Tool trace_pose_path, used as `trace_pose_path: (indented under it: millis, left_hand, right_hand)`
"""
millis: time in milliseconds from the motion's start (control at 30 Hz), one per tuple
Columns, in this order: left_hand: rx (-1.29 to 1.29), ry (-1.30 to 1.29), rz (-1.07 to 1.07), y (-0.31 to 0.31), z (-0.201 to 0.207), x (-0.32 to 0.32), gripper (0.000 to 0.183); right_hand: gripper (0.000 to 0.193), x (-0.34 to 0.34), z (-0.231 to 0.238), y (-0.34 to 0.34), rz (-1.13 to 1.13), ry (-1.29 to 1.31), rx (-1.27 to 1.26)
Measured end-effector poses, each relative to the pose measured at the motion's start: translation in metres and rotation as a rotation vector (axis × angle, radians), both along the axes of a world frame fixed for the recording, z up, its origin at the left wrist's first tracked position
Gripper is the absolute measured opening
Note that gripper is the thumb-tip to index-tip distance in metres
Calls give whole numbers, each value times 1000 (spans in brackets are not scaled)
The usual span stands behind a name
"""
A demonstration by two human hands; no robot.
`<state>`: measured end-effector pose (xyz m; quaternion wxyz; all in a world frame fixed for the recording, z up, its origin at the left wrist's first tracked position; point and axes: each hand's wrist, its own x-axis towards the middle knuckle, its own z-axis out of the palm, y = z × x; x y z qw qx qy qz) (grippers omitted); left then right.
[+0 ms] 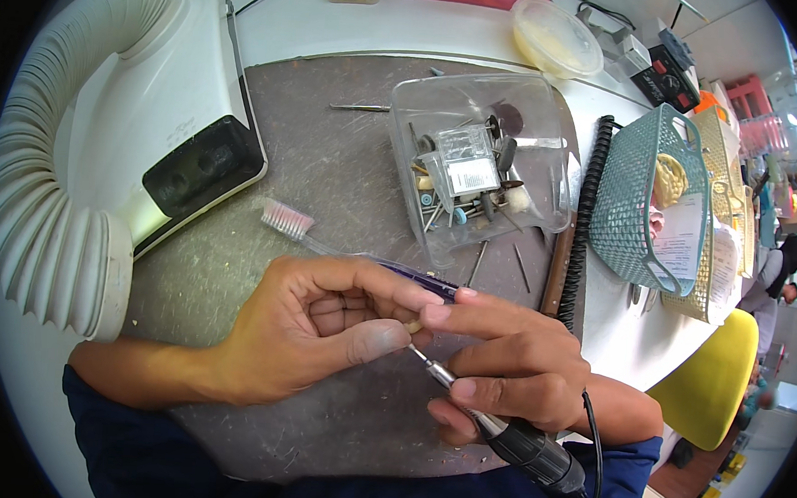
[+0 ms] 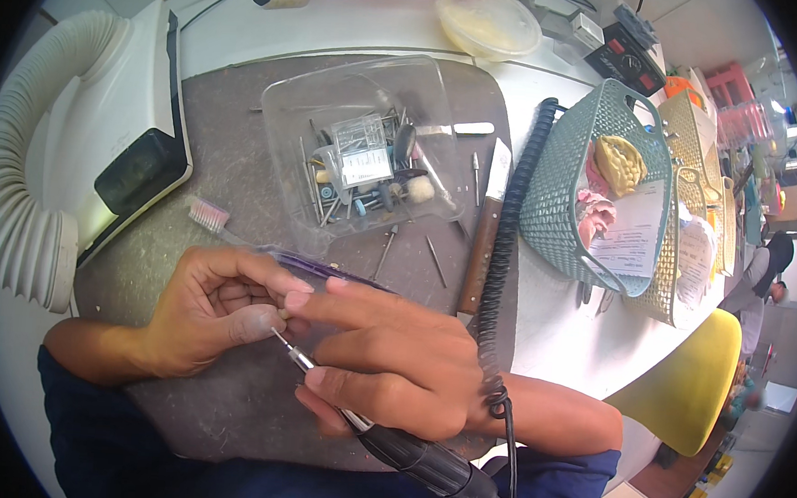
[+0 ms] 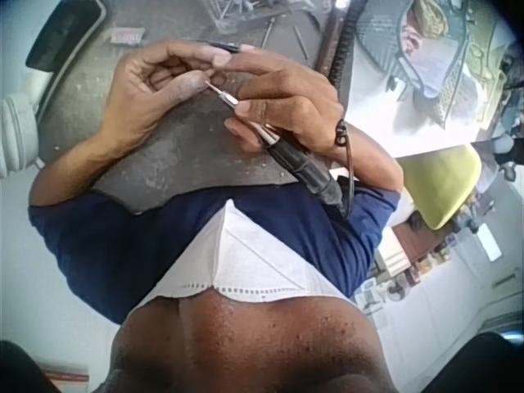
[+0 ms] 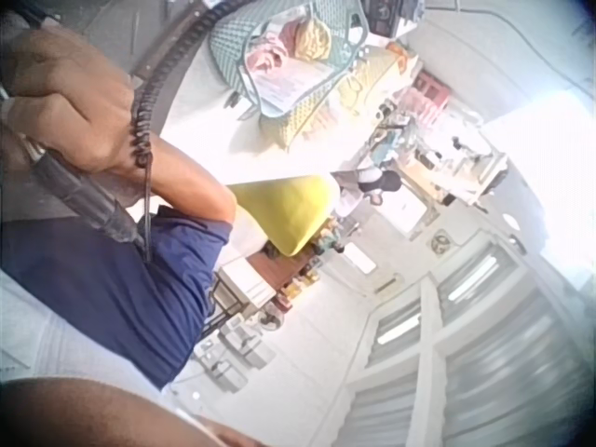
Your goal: The person uses a rotary handpiece to grind and shape a small, tooth-colored object held in their left hand. They periodically stop to brush the object with a toothbrush to remove debris and inspect the surface. The person repeats this cycle of grinding and brushing throughout the clip.
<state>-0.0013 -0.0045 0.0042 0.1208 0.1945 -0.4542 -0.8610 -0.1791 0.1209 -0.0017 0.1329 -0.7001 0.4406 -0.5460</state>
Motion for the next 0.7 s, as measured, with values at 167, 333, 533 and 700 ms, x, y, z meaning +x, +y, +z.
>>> trace_pose_path:
  millis: [167,333,533,700]
  left_hand:
    - [-50,-33,-40,-5,-1,2,21]
    - [-5,-66,-21,-5,2,-1,16]
    - [4,-43,15,-1,0,-1,17]
    - [17,64,-27,-4,-7,2,19]
  right_hand:
    - [36,-4,6,1,-54,4,101]
    - [35,-5,1,0,13,-132,173]
    - [32,-9,0,2,79,-152,226]
    - [32,-8,2,0,66,-129,235]
